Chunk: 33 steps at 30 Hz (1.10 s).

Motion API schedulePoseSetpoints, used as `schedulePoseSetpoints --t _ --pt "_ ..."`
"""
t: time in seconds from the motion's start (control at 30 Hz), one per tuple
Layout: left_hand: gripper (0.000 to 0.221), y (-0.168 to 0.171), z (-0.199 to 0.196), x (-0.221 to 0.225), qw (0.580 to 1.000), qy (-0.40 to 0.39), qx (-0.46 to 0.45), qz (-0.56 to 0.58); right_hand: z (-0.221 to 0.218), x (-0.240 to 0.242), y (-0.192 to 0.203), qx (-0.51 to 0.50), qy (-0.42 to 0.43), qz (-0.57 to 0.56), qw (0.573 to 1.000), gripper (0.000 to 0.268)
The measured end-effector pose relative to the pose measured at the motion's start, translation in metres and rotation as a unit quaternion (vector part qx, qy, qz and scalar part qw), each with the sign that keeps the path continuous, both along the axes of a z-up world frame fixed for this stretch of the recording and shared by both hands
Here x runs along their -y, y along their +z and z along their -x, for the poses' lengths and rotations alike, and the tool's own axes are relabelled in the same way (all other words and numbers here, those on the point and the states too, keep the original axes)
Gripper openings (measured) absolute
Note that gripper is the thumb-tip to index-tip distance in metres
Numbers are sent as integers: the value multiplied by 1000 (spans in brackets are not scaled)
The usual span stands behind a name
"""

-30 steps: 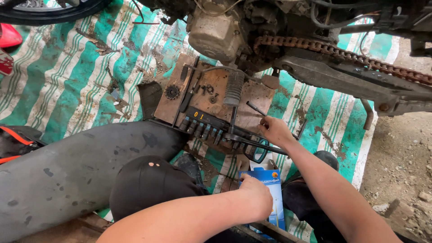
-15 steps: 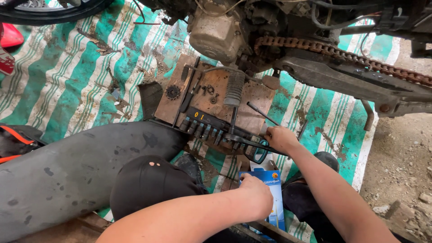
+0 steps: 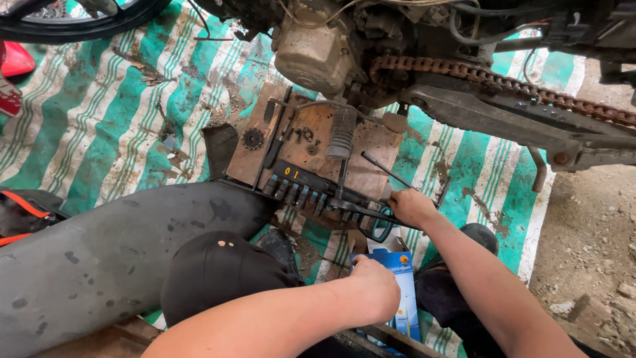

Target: Using a socket wrench to loosen or tighten bolts on a motorcycle engine

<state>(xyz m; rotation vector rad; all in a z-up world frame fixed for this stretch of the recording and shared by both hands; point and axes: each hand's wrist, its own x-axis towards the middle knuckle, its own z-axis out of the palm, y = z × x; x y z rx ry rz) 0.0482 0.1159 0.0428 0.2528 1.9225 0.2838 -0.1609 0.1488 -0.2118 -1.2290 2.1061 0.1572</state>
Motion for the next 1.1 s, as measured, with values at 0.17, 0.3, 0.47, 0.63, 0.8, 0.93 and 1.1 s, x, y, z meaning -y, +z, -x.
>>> schedulePoseSetpoints --t 0.17,0.3,0.47,0.63,0.8,0.93,1.1 --pt "52 2 1 2 1000 -5 4 -4 0 1 1 3 1 4 1000 34" --pt "51 5 0 2 1000 -7 2 -6 0 0 1 0 -2 10 1000 33" --pt "51 7 0 4 1000 -6 -1 -9 -2 1 0 -4 1 -2 1000 34" --pt "54 7 1 4 1000 -4 4 -8 -2 1 -1 -11 5 -2 1000 35" --pt "53 -3 -1 3 1000 1 -6 -15 -1 1 -1 -13 -7 19 1000 32" --pt "45 -7 4 6 1000 11 -13 -3 -6 2 1 -38 1 39 999 28" --pt "41 -2 22 32 987 100 -122 -3 -15 10 76 -64 164 -104 979 35"
